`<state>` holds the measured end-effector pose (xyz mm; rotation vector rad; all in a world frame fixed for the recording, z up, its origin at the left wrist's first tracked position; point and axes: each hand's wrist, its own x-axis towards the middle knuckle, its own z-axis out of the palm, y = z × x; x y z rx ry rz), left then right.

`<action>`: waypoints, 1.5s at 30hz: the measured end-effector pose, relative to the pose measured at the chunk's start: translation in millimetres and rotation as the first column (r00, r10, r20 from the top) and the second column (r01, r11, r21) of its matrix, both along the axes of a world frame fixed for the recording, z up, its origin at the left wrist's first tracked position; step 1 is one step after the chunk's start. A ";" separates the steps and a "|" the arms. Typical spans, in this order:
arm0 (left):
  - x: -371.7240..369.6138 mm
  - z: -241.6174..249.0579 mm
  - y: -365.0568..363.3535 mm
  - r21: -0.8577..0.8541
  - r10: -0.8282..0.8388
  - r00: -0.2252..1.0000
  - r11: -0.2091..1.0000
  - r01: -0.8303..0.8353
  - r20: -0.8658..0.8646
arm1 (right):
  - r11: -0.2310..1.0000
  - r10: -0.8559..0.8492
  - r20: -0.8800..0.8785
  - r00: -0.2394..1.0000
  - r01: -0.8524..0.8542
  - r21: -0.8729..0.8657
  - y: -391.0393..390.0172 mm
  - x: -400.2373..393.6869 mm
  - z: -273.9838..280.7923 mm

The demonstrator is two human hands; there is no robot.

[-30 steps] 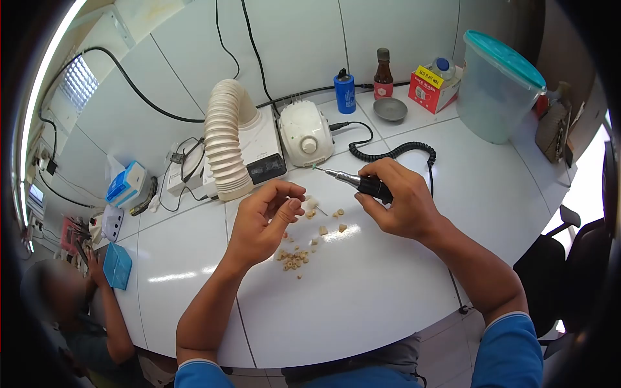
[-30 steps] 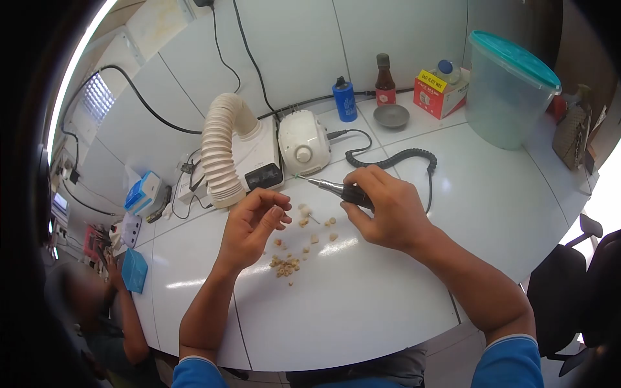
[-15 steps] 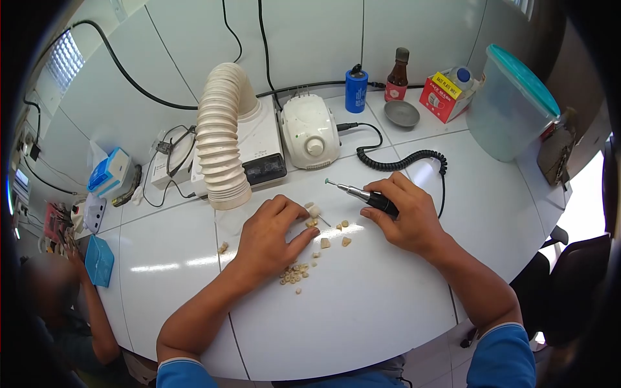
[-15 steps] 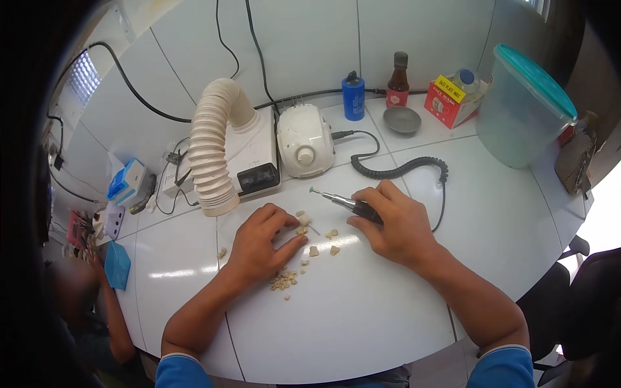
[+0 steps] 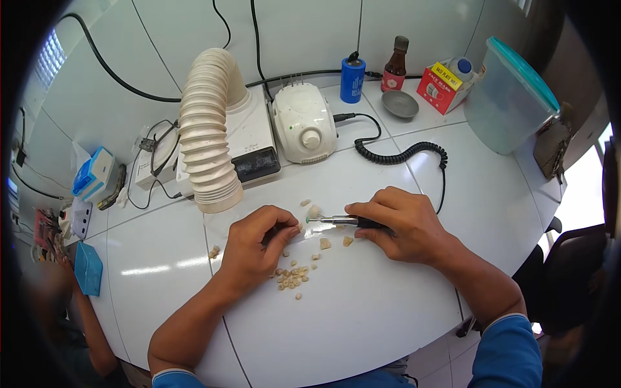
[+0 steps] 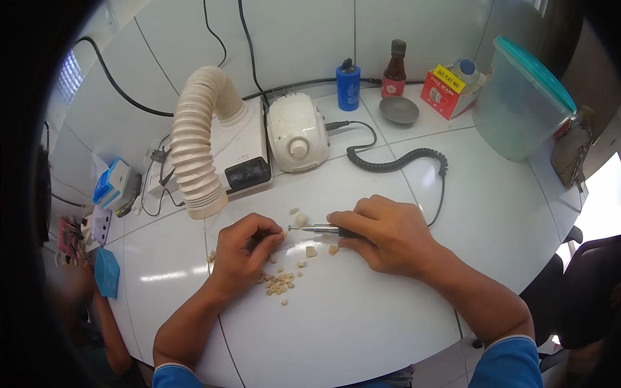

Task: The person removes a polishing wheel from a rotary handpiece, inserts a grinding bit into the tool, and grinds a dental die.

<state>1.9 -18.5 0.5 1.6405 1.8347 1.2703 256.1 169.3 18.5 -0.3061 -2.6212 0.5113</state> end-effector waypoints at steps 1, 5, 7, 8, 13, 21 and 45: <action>-1.4 -2.8 -0.6 -0.001 0.002 1.000 1.000 -0.002 0.010 | 1.000 0.009 0.005 1.000 -0.009 0.007 0.1 0.1 -1.1; -4.3 -3.7 -2.1 -0.071 0.030 0.981 0.997 -0.017 0.192 | 1.000 0.013 0.013 1.000 -0.013 -0.027 -2.4 -0.5 1.7; -5.3 -1.0 -0.6 -0.116 0.063 0.959 0.993 -0.032 0.275 | 1.000 0.004 0.038 0.999 -0.003 -0.017 -3.5 -1.1 4.3; -5.0 -1.8 0.0 -0.074 0.022 0.973 0.997 -0.005 0.229 | 1.000 0.008 0.048 0.999 -0.006 -0.031 -5.1 -1.9 5.8; -5.1 -3.2 -2.1 -0.044 -0.050 0.984 0.997 0.059 0.171 | 0.999 0.014 0.051 0.999 -0.012 -0.037 -6.6 -2.7 4.7; -5.7 -2.4 -2.1 -0.091 -0.024 0.984 0.995 0.040 0.177 | 1.000 0.013 0.064 0.998 -0.012 -0.024 -7.0 -3.3 3.6; -5.1 -2.3 -2.1 -0.121 -0.019 0.982 0.992 0.042 0.187 | 0.999 0.005 0.056 0.998 -0.003 -0.046 -5.2 -2.9 3.5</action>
